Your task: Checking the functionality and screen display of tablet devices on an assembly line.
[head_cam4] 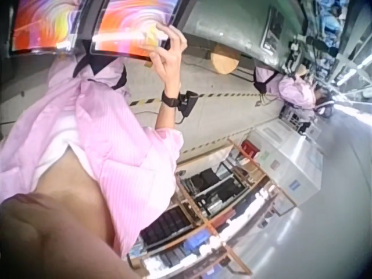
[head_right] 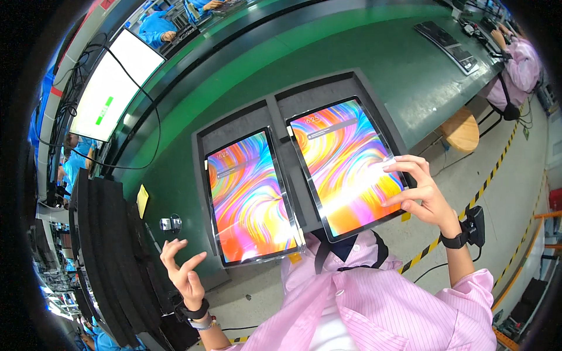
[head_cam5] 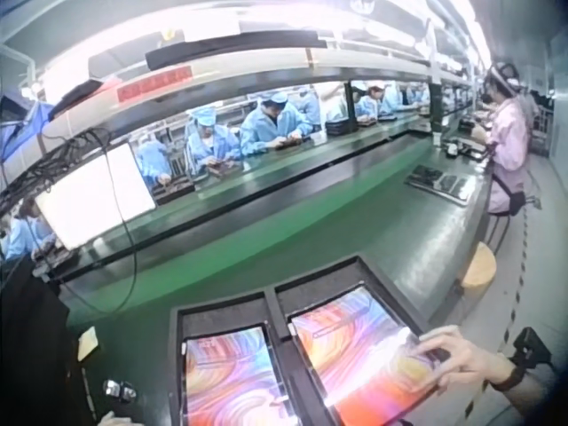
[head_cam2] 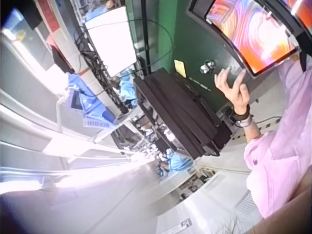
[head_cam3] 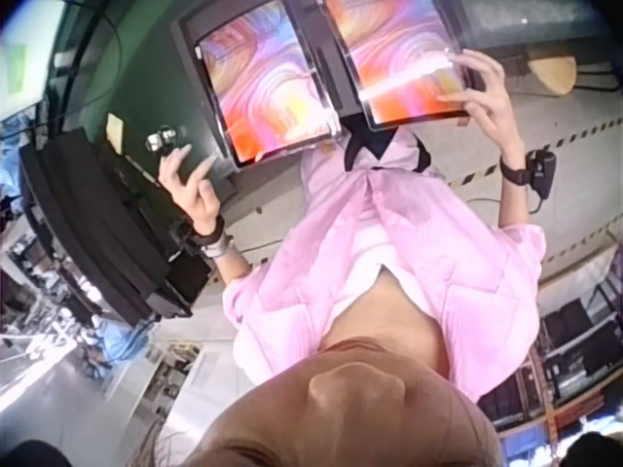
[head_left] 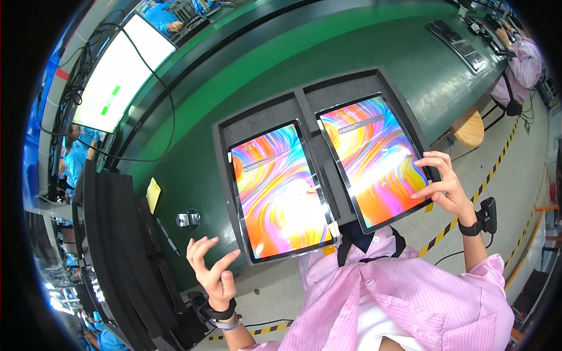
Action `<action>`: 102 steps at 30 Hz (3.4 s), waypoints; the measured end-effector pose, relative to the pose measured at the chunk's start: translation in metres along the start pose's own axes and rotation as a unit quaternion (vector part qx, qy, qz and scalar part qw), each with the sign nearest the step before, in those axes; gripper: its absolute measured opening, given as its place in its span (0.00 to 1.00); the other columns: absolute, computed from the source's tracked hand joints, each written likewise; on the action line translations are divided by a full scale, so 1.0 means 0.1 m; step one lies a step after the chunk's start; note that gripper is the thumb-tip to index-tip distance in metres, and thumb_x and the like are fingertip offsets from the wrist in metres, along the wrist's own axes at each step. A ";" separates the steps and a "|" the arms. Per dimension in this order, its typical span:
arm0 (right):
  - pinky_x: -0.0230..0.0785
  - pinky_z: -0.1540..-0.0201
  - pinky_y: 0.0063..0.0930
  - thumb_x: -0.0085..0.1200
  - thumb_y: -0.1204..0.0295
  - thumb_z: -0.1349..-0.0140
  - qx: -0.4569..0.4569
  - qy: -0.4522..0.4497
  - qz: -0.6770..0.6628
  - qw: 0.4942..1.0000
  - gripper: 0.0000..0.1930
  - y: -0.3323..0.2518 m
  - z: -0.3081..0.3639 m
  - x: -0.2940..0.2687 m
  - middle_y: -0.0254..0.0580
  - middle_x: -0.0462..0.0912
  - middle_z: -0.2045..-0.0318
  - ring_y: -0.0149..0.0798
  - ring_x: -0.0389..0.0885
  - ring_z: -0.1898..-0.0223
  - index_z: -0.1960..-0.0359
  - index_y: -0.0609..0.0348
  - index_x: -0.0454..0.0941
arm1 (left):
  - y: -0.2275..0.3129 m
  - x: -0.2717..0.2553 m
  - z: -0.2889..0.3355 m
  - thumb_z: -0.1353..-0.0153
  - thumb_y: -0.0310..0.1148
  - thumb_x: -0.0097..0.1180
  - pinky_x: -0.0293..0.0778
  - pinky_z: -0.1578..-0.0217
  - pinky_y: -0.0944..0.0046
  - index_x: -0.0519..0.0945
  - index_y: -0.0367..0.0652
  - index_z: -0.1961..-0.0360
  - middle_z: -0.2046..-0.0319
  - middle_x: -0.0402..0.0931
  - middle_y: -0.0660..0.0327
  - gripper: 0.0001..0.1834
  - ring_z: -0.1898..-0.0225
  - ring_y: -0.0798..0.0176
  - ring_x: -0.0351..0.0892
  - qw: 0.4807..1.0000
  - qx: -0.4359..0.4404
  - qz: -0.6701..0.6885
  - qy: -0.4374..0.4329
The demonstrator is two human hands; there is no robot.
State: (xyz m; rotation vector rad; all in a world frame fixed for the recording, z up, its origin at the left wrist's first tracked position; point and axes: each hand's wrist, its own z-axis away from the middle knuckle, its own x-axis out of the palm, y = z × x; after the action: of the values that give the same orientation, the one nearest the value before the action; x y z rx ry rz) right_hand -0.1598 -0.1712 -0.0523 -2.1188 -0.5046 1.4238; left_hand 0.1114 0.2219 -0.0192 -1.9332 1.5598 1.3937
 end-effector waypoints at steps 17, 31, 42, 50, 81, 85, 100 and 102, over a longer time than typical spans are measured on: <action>0.44 0.35 0.40 0.44 0.67 0.37 0.058 0.084 0.097 0.990 0.13 0.39 -0.62 0.05 0.42 0.67 0.42 0.46 0.57 0.37 0.59 0.53 0.81 | -0.38 0.50 -0.68 0.33 0.40 0.35 0.41 0.37 0.50 0.81 0.47 0.53 0.44 0.66 0.54 0.21 0.38 0.50 0.56 0.993 -0.006 -0.069 -0.099; 0.44 0.37 0.43 0.51 0.57 0.44 -0.018 -0.088 0.066 0.994 0.15 -0.34 -0.27 0.17 0.37 0.66 0.39 0.47 0.56 0.37 0.59 0.41 0.83 | 0.01 0.20 -0.03 0.32 0.48 0.29 0.44 0.38 0.51 0.84 0.46 0.62 0.47 0.70 0.52 0.29 0.38 0.48 0.56 0.997 -0.034 -0.060 -0.028; 0.47 0.40 0.44 0.53 0.56 0.46 -0.034 -0.087 0.070 0.993 0.16 -0.51 -0.32 0.32 0.38 0.67 0.41 0.48 0.60 0.40 0.58 0.44 0.82 | 0.03 0.15 0.22 0.34 0.48 0.32 0.46 0.40 0.49 0.85 0.47 0.62 0.49 0.72 0.53 0.27 0.41 0.48 0.60 0.995 -0.078 -0.062 0.030; 0.58 0.39 0.36 0.58 0.62 0.42 0.005 -0.274 -0.438 0.856 0.31 -1.51 -0.29 1.09 0.50 0.68 0.44 0.47 0.65 0.41 0.41 0.62 0.61 | 0.58 0.18 0.15 0.35 0.45 0.29 0.52 0.41 0.43 0.79 0.46 0.65 0.55 0.69 0.54 0.23 0.43 0.47 0.60 0.899 -0.034 -0.079 0.429; 0.46 0.39 0.41 0.50 0.68 0.42 0.051 -0.007 0.129 0.990 0.13 -0.75 -0.19 0.60 0.42 0.68 0.42 0.48 0.58 0.38 0.57 0.48 0.83 | 0.16 0.54 0.31 0.32 0.52 0.22 0.48 0.41 0.51 0.85 0.51 0.59 0.50 0.69 0.54 0.33 0.43 0.49 0.59 0.990 -0.095 -0.082 0.057; 0.45 0.39 0.42 0.51 0.68 0.42 0.073 -0.037 0.138 0.987 0.12 -0.75 -0.22 0.59 0.41 0.67 0.41 0.48 0.56 0.37 0.58 0.49 0.82 | 0.16 0.53 0.34 0.32 0.50 0.22 0.52 0.42 0.50 0.83 0.43 0.57 0.50 0.69 0.53 0.34 0.43 0.49 0.60 0.990 -0.092 -0.082 0.073; 0.57 0.46 0.27 0.36 0.64 0.32 0.339 0.472 -0.185 0.793 0.15 0.04 0.62 0.75 0.40 0.74 0.56 0.34 0.70 0.51 0.55 0.60 0.70 | 0.31 0.76 0.46 0.40 0.31 0.44 0.67 0.56 0.55 0.74 0.32 0.60 0.65 0.71 0.52 0.13 0.60 0.52 0.71 0.950 -0.174 0.070 0.250; 0.56 0.44 0.28 0.35 0.62 0.32 0.334 0.450 -0.167 0.811 0.18 0.02 0.49 0.74 0.42 0.73 0.52 0.35 0.69 0.48 0.51 0.61 0.68 | 0.28 0.71 0.38 0.38 0.30 0.40 0.65 0.50 0.55 0.72 0.32 0.54 0.56 0.71 0.48 0.16 0.53 0.50 0.71 0.959 -0.204 0.049 0.190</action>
State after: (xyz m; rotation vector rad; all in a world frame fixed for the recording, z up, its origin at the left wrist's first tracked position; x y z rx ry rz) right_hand -0.1774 -0.1195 -0.1221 -1.7131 0.0306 0.2108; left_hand 0.0643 0.1971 -0.0862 -2.5252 1.6444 1.5528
